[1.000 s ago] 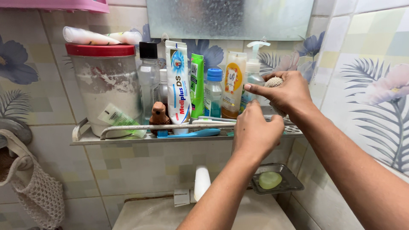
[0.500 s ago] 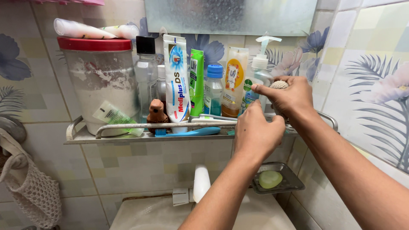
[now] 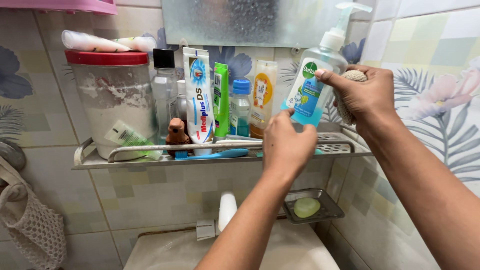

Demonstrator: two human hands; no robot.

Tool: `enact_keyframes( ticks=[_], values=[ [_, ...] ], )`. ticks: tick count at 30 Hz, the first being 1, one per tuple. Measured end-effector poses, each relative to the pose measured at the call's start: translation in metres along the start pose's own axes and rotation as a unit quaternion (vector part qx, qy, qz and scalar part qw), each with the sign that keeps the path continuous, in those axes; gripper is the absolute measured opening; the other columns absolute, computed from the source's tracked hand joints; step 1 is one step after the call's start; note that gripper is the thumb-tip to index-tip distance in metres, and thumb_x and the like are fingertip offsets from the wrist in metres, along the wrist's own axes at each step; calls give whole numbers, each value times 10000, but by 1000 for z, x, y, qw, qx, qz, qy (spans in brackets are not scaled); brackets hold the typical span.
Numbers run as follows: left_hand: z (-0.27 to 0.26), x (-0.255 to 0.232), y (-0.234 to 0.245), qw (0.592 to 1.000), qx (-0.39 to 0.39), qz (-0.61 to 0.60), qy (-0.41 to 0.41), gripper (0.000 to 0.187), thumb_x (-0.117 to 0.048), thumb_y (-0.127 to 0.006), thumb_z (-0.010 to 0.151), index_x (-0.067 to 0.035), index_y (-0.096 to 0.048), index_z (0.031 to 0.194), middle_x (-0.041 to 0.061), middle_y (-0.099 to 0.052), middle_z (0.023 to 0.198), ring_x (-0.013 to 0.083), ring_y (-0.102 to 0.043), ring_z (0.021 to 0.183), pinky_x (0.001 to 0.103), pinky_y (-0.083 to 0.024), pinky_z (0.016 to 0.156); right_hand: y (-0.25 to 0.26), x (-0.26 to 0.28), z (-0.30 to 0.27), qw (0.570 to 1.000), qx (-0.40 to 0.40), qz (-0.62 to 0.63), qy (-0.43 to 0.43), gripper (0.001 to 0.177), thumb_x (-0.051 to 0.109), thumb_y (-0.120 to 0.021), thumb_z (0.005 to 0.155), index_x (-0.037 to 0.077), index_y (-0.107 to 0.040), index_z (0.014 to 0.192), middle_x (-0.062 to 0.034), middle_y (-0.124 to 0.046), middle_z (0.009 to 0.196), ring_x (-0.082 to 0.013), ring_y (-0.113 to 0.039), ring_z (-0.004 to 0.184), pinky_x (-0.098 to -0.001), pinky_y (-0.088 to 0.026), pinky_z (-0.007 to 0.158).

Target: The person repeatedly picks up toiletries from a wall-mounted shelf above the sink, including a small bottle, a pump bottle, and several tubes, then places them into a blue basin on the toilet. The person also handles a mesh sponge and a loofah during the process.

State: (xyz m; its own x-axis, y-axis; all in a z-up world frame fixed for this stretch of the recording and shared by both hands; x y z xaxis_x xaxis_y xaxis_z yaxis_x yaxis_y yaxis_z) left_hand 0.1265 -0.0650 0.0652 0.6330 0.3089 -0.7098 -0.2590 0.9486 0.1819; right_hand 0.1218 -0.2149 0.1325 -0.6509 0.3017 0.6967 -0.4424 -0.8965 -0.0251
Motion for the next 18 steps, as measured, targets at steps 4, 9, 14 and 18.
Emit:
enact_keyframes(
  ticks=[4, 9, 14, 18],
  values=[
    [-8, -3, 12, 999, -17, 19, 36, 629, -428, -703, 782, -10, -662, 1250, 226, -665, 1245, 366, -624, 1185, 450, -473, 1010, 12, 22, -19, 999, 29, 9, -26, 304, 217, -891, 851, -1, -678, 852, 3, -612, 661, -69, -534, 501, -253, -416, 424],
    [-21, -6, 26, 998, -63, -5, 14, 864, -699, -727, 753, 17, -672, 1233, 232, -677, 1232, 345, -646, 1169, 439, -510, 989, 21, 42, -50, 992, 63, -14, -112, 285, 253, -862, 821, 11, -715, 855, 1, -592, 648, -91, -538, 500, -273, -452, 439],
    [-34, -3, 40, 994, -5, -110, 15, 803, -629, -761, 769, 31, -681, 1219, 175, -749, 1123, 241, -729, 1028, 367, -569, 870, 25, 45, -87, 982, 98, 7, -164, 278, 260, -842, 815, 20, -741, 914, -1, -654, 713, -85, -564, 560, -256, -476, 507],
    [-67, 0, 65, 939, 144, -303, 74, 580, -445, -767, 854, 46, -746, 1161, 95, -781, 981, 132, -704, 850, 285, -577, 751, 26, 39, -122, 967, 141, 47, -206, 275, 213, -820, 794, 4, -756, 961, 4, -718, 764, -58, -613, 610, -225, -495, 546]
  ],
)
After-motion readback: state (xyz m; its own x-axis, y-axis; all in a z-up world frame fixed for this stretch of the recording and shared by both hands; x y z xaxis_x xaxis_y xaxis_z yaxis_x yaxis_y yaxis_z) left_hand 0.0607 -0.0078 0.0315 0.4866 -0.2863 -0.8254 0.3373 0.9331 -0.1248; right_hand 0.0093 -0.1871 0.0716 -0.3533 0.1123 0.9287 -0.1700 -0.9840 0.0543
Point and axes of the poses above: each hand's wrist, its own z-axis towards the middle knuckle, its own y-axis out of the back of the hand, x = y × z, the point moved 1 cm from there along z, towards the middle knuckle
